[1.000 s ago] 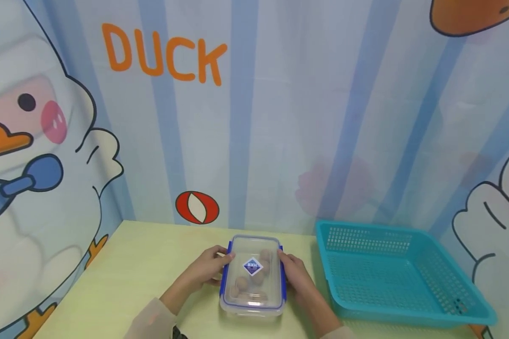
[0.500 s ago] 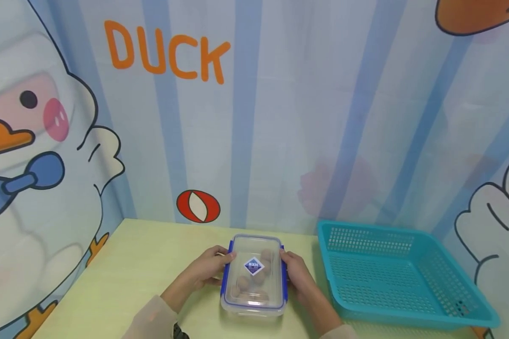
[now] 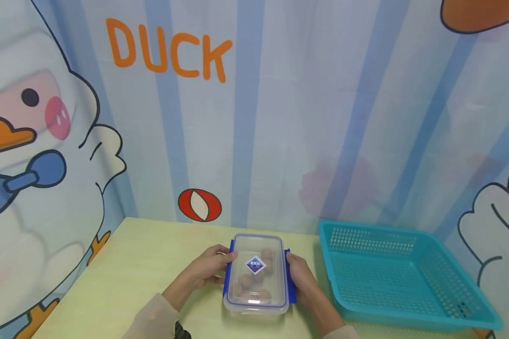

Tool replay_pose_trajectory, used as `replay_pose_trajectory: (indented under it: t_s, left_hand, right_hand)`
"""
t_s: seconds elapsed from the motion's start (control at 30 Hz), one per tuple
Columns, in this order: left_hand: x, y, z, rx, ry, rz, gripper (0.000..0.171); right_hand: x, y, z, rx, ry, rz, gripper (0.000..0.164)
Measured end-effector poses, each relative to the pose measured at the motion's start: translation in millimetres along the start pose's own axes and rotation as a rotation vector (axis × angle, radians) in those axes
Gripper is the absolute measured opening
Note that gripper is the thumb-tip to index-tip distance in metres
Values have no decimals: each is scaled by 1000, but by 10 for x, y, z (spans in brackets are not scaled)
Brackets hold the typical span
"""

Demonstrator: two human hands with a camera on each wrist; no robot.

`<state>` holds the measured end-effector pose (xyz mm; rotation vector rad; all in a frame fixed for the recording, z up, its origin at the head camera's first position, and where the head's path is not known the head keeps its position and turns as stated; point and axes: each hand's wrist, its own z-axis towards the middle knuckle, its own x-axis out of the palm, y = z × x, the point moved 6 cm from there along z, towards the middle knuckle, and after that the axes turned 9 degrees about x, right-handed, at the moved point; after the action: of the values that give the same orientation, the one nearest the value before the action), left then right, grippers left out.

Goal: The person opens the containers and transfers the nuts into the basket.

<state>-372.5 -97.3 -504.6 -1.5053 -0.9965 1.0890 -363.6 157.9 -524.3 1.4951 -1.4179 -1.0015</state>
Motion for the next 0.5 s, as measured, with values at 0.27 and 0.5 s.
replay_pose_trajectory:
  t_s: [0.27,0.5]
  left_hand:
    - [-5,-23,-23,8,9,0,51]
    - [-39,-45,13,36,26,86,53]
  right_hand:
    - [-54,150,-70,-90,-214,-325,63]
    - [26,304,-208,-193,-228,-654,95]
